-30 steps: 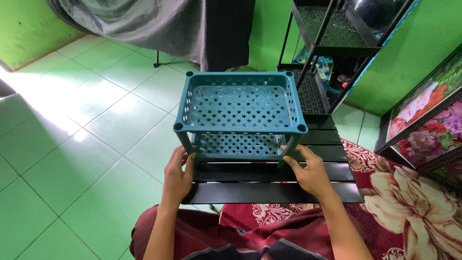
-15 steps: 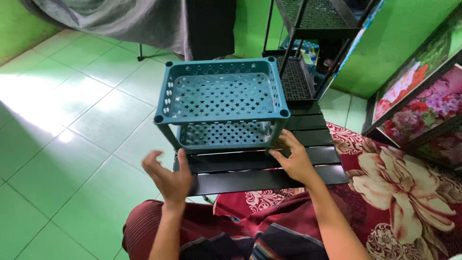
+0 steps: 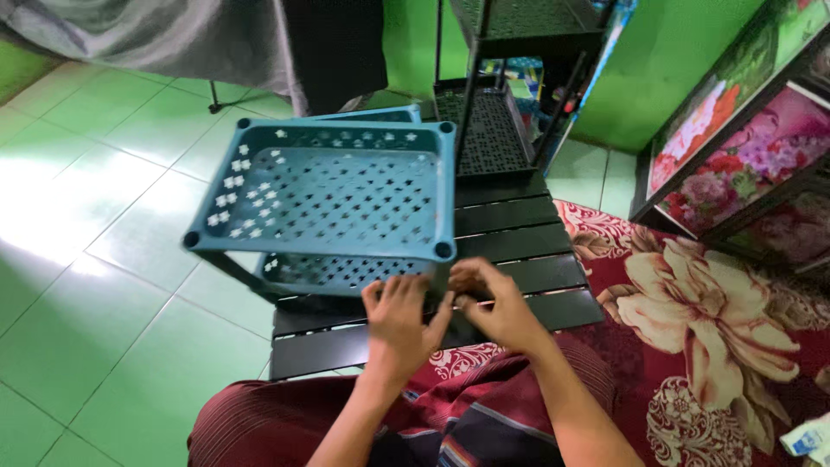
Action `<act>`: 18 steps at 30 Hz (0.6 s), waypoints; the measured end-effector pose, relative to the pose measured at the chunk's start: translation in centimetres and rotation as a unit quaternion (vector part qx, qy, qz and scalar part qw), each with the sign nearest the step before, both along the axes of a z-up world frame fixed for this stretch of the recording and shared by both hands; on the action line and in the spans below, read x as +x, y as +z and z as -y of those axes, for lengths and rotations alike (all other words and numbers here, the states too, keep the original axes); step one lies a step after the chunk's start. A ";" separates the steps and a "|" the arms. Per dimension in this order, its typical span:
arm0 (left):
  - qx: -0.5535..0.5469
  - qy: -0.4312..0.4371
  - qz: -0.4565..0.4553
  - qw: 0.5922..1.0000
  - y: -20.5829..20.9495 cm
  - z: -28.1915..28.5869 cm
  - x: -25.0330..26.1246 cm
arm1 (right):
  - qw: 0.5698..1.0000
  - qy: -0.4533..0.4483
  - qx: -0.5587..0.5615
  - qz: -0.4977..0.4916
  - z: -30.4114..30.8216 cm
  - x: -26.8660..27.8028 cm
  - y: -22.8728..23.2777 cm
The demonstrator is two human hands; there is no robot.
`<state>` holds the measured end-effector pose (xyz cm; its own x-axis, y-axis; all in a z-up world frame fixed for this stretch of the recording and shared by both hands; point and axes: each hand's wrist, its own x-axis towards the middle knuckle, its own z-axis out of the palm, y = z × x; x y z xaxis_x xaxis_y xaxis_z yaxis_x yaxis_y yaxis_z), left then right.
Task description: The person assembles a three-tiered plastic basket by inserting cylindrical connectors into the corners of each tray and stacking them. The person handles the trays and connectors by hand, aligning and pressing the parts together to form a stable unit.
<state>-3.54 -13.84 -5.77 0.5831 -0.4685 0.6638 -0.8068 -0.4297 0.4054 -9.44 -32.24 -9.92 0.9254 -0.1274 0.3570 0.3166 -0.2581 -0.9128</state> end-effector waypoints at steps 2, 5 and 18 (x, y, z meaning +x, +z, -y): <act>0.001 -0.013 -0.017 1.000 -0.5 -0.7 0.3 | 0.997 -0.038 0.062 -0.036 1.4 1.0 0.2; -0.001 -0.024 -0.023 0.999 -0.9 -1.5 0.5 | 0.994 -0.114 0.005 -0.006 3.5 5.0 0.8; 0.020 -0.049 -0.041 0.998 -0.2 -1.5 0.5 | 0.993 -0.112 -0.027 -0.029 4.9 11.7 -0.9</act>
<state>-3.03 -12.30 -6.00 0.5846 -0.5502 0.5962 -0.8107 -0.3677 0.4556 2.27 -37.12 -10.79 0.8947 -0.3152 0.3164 0.1931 -0.3656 -0.9105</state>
